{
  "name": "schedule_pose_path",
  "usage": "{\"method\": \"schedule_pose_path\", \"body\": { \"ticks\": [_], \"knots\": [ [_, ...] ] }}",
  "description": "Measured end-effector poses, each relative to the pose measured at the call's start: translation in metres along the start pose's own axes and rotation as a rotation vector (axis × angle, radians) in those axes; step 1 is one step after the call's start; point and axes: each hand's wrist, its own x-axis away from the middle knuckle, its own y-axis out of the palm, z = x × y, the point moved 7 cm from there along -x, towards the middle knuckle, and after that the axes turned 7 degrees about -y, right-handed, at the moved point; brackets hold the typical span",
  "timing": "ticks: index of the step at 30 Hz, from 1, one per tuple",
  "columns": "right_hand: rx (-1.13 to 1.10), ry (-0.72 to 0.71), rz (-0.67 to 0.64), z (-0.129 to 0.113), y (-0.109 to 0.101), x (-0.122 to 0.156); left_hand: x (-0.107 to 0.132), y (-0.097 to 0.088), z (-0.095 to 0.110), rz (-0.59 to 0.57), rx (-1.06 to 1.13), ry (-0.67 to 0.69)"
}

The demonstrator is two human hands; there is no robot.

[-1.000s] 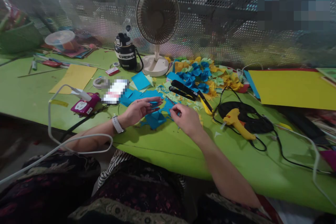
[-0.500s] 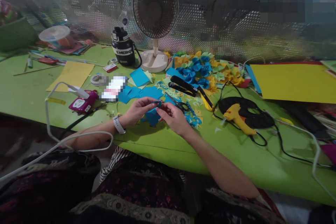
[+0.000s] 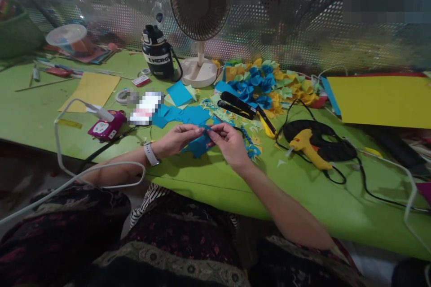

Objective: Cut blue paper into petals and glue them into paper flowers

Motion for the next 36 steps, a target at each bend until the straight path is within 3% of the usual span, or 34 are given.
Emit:
{"method": "schedule_pose_path", "body": {
  "ticks": [2,6,9,13,17,21,23,25,29,32,36],
  "knots": [
    [-0.014,-0.014,0.048,0.0,-0.006,-0.002,0.001,-0.007,0.016,0.018,-0.199,0.098],
    [-0.025,-0.048,0.127,-0.005,-0.016,-0.004,0.005,-0.032,0.047,0.35,-0.887,0.296],
    [-0.021,-0.059,0.129,-0.008,-0.017,-0.004,-0.001,-0.034,0.042,0.316,-1.299,0.26],
    [0.012,-0.076,0.093,-0.007,-0.013,-0.003,-0.009,-0.035,0.024,0.189,-1.448,0.162],
    [0.05,-0.09,0.086,-0.006,-0.014,-0.003,-0.01,-0.032,0.026,0.174,-1.27,0.188],
    [0.05,-0.124,0.145,-0.012,-0.019,-0.002,0.004,-0.025,0.044,0.334,-1.097,0.468],
    [0.057,-0.155,0.154,-0.015,-0.019,-0.001,0.009,-0.021,0.045,0.354,-1.034,0.551],
    [0.075,-0.182,0.141,-0.017,-0.017,0.0,0.007,-0.021,0.037,0.318,-0.889,0.483],
    [0.134,-0.211,0.093,-0.013,-0.012,0.002,-0.002,-0.019,0.013,0.175,-0.406,0.177],
    [0.19,-0.24,0.097,-0.013,-0.013,0.003,-0.005,-0.012,-0.001,0.077,-0.178,-0.008],
    [0.222,-0.273,0.143,-0.019,-0.018,0.005,-0.006,-0.011,-0.01,0.042,-0.031,-0.091]
  ]
}}
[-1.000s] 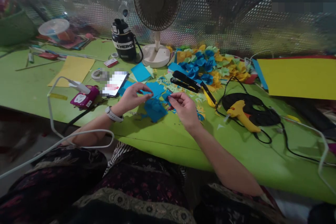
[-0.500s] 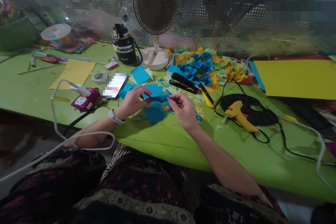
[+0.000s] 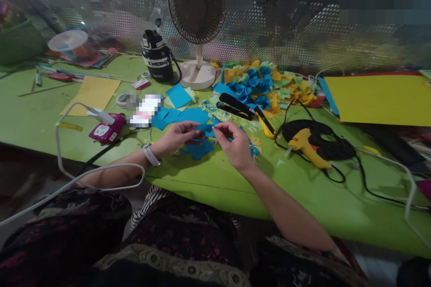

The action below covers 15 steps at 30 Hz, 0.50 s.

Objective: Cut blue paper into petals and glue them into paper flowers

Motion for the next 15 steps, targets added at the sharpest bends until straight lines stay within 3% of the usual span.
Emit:
{"method": "schedule_pose_path", "body": {
  "ticks": [5,10,12,15],
  "knots": [
    [-0.026,0.017,0.052,0.0,-0.006,-0.001,0.003,0.002,0.004,-0.052,-0.104,0.113],
    [-0.027,0.01,0.064,-0.002,-0.006,0.0,0.02,0.003,0.029,0.188,-0.714,0.501],
    [-0.019,0.007,0.064,-0.006,-0.006,0.0,0.022,0.004,0.031,0.232,-0.814,0.523],
    [0.021,-0.013,0.046,-0.011,-0.005,0.001,0.015,0.0,0.024,0.193,-0.673,0.408]
  ]
}}
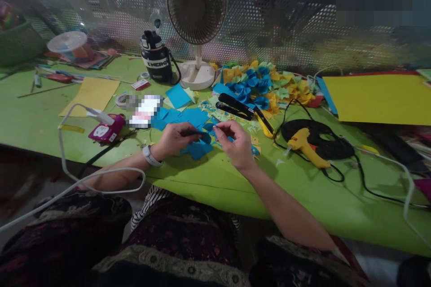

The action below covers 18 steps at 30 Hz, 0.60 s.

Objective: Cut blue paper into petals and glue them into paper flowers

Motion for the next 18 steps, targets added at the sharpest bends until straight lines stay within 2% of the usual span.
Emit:
{"method": "schedule_pose_path", "body": {
  "ticks": [2,4,8,10,12,14,16,18],
  "knots": [
    [0.04,-0.026,-0.016,-0.002,0.0,0.001,-0.002,0.004,-0.006,-0.035,0.152,-0.07],
    [0.054,-0.032,-0.062,-0.003,0.004,0.002,-0.003,0.005,-0.009,-0.037,0.213,-0.098],
    [-0.027,-0.052,-0.219,-0.006,0.018,0.008,0.0,0.003,0.003,-0.012,0.102,0.003],
    [-0.026,-0.088,-0.258,-0.009,0.022,0.01,0.001,0.003,0.008,-0.017,0.073,0.065],
    [0.032,-0.095,-0.224,-0.008,0.02,0.009,0.002,0.003,0.007,-0.024,0.067,0.066],
    [0.115,-0.08,-0.13,-0.006,0.013,0.008,0.001,0.003,0.002,-0.011,0.084,0.028],
    [0.19,-0.088,-0.037,-0.007,0.005,0.006,0.0,0.004,-0.004,-0.003,0.164,-0.016],
    [0.232,-0.142,0.001,-0.012,0.001,0.005,-0.002,0.006,-0.009,-0.027,0.294,-0.075]
  ]
}}
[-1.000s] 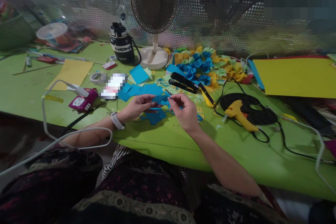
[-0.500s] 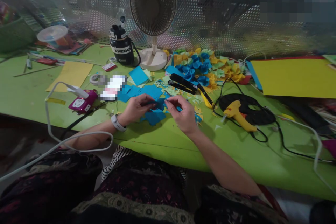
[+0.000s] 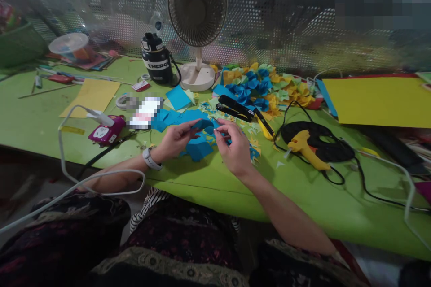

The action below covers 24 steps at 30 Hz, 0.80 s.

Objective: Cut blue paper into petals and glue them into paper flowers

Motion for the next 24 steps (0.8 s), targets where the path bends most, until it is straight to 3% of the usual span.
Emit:
{"method": "schedule_pose_path", "body": {
  "ticks": [5,10,17,24],
  "knots": [
    [0.016,-0.077,-0.065,-0.002,0.004,-0.003,-0.001,0.01,-0.01,-0.156,0.268,-0.224],
    [-0.049,0.026,-0.226,0.016,0.014,-0.003,0.004,0.018,-0.01,-0.284,0.378,-0.364],
    [-0.072,0.039,-0.279,0.01,0.015,-0.003,0.006,0.017,-0.012,-0.249,0.463,-0.509],
    [-0.087,0.024,-0.25,0.006,0.018,-0.001,0.008,0.021,-0.009,-0.273,0.441,-0.497]
  ]
}}
